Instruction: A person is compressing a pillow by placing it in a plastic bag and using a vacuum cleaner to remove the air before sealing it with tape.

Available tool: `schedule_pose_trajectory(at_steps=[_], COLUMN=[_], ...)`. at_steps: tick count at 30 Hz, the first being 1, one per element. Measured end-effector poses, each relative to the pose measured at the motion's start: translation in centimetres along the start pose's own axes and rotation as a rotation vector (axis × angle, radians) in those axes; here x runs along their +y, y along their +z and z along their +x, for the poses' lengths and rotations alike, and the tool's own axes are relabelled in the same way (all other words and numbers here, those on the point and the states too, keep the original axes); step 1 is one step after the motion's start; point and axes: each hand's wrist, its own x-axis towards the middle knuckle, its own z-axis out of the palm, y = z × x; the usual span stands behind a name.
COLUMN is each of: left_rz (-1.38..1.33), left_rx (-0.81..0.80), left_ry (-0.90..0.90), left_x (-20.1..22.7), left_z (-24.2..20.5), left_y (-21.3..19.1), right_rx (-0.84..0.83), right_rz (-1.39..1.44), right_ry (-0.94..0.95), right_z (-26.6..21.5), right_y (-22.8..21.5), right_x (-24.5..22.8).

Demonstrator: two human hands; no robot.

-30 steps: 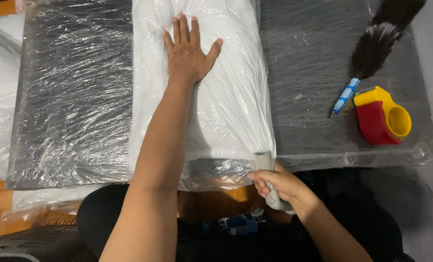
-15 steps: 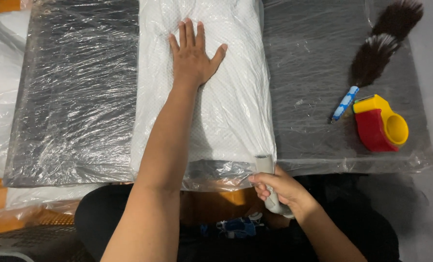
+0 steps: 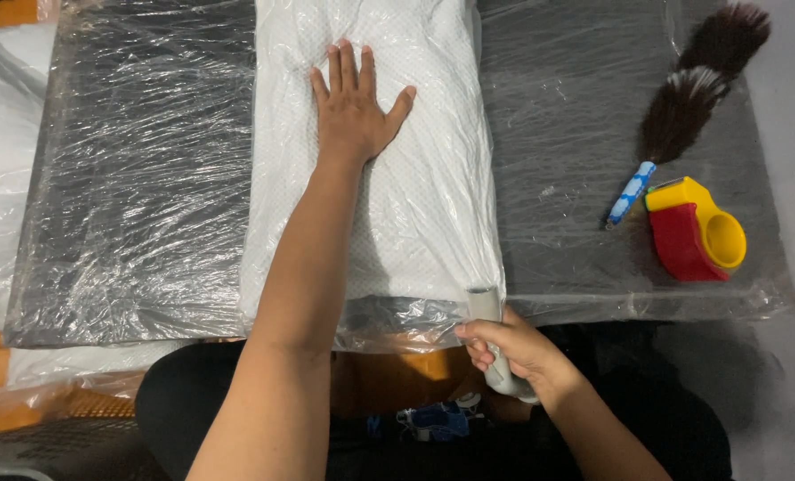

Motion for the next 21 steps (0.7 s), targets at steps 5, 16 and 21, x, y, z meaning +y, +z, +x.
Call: schedule_pose_trajectory(at_steps=[5, 16, 21], left_rz=[-0.001, 0.025, 0.035], left_rx=[-0.005, -0.024, -0.026], left_ry=[-0.002, 0.002, -0.006], left_x=[0.03, -0.12, -0.07], left_z=[0.01, 0.11, 0.15], left_y=[-0.03, 0.11, 0.10], right_rx=[0.004, 0.005, 0.025], right_rz=[0.028, 0.012, -0.004], right_ry=[-0.009, -0.002, 0.021], right_z=[0.06, 0.03, -0.09], right_y=[-0.01, 0.01, 0.26], right_x=[0.10, 0.09, -0.22])
